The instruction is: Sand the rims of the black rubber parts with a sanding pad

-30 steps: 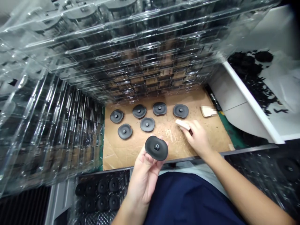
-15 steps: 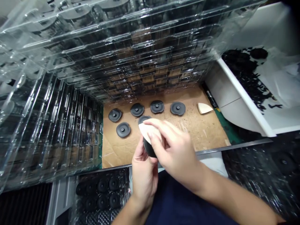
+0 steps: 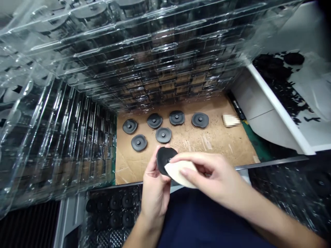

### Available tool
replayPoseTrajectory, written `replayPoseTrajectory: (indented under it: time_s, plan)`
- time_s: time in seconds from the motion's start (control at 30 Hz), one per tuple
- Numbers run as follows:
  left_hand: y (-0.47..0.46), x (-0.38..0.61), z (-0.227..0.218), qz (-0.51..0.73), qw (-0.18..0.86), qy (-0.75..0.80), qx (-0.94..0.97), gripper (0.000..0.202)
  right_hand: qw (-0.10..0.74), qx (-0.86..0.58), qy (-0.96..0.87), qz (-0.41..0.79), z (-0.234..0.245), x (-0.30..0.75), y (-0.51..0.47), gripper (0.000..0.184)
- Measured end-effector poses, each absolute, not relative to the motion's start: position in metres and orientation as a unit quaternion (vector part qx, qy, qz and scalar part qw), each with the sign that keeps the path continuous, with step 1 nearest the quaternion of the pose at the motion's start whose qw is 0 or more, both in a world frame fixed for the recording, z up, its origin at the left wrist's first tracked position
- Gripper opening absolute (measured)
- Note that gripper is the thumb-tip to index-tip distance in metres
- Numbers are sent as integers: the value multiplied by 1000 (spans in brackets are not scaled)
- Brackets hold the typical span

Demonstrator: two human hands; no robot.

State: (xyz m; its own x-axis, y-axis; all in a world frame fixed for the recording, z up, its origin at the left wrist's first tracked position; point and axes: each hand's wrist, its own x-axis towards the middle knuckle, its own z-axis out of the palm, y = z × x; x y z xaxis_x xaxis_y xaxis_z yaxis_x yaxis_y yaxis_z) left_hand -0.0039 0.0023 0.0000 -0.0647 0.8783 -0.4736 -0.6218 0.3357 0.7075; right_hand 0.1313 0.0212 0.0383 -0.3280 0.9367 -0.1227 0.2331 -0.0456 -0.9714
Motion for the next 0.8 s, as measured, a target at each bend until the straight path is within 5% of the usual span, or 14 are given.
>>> replayPoseTrajectory:
  time_s: [0.13, 0.37, 0.57, 0.7, 0.8]
  plan:
    - [4, -2, 5, 556, 689, 447, 131, 50, 380, -513, -482, 600, 22, 155, 20, 19]
    - [1, 4, 11, 547, 699, 446, 113, 48, 459, -526, -594, 400, 45, 140, 22, 23]
    - [-1, -1, 5, 538, 698, 463, 98, 52, 302, -434, -735, 424, 50, 124, 29, 22]
    - [0, 0, 6, 509, 734, 442, 86, 28, 393, -444, -727, 347, 48, 122, 30, 26]
    - [2, -4, 7, 499, 747, 431, 86, 44, 349, -396, -743, 412, 53, 132, 25, 23]
